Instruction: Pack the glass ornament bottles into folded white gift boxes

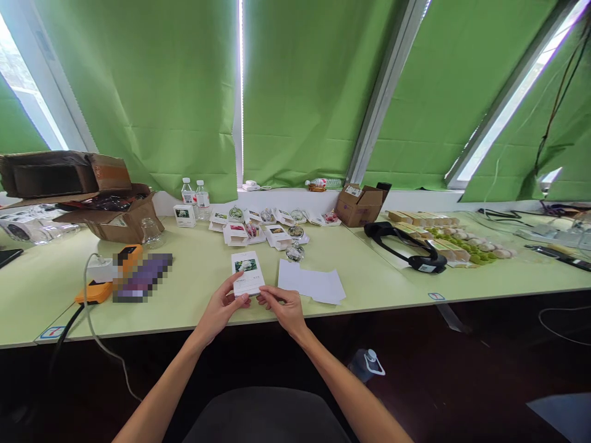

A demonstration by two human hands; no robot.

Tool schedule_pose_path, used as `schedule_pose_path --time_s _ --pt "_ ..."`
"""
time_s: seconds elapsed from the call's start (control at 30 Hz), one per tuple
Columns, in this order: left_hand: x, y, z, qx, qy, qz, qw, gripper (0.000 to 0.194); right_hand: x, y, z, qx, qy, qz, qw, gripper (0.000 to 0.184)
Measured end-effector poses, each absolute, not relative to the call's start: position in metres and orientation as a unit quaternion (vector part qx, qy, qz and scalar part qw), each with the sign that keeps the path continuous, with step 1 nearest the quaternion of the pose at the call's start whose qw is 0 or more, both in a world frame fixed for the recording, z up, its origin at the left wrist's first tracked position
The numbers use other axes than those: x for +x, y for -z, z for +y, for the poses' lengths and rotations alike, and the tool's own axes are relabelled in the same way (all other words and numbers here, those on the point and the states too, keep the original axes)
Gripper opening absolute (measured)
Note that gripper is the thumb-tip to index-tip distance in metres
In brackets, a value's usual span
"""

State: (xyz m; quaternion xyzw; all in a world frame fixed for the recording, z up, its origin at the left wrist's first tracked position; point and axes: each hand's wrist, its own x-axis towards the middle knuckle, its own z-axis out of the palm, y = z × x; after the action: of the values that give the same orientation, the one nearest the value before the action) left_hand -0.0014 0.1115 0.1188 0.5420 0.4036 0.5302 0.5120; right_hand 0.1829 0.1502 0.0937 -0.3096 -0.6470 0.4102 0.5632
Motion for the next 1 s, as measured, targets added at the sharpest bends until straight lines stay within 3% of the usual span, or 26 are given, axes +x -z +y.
schedule_pose_path --time_s 0.2,0.37,1.0 --pt "-0.001 -0.116 0.112 0.545 -0.540 0.403 0.499 0.063 0.188 -0.099 0.152 -0.329 -0.471 -0.634 0.518 0.055" --pt "0.000 -0.117 0.112 0.553 -0.540 0.402 0.491 0.061 0.192 -0.101 0.156 -0.329 -0.522 -0.642 0.454 0.062" --pt "0.002 -0.116 0.108 0.562 -0.546 0.382 0.491 0.057 0.195 -0.104 0.164 -0.296 -0.536 -0.645 0.458 0.049"
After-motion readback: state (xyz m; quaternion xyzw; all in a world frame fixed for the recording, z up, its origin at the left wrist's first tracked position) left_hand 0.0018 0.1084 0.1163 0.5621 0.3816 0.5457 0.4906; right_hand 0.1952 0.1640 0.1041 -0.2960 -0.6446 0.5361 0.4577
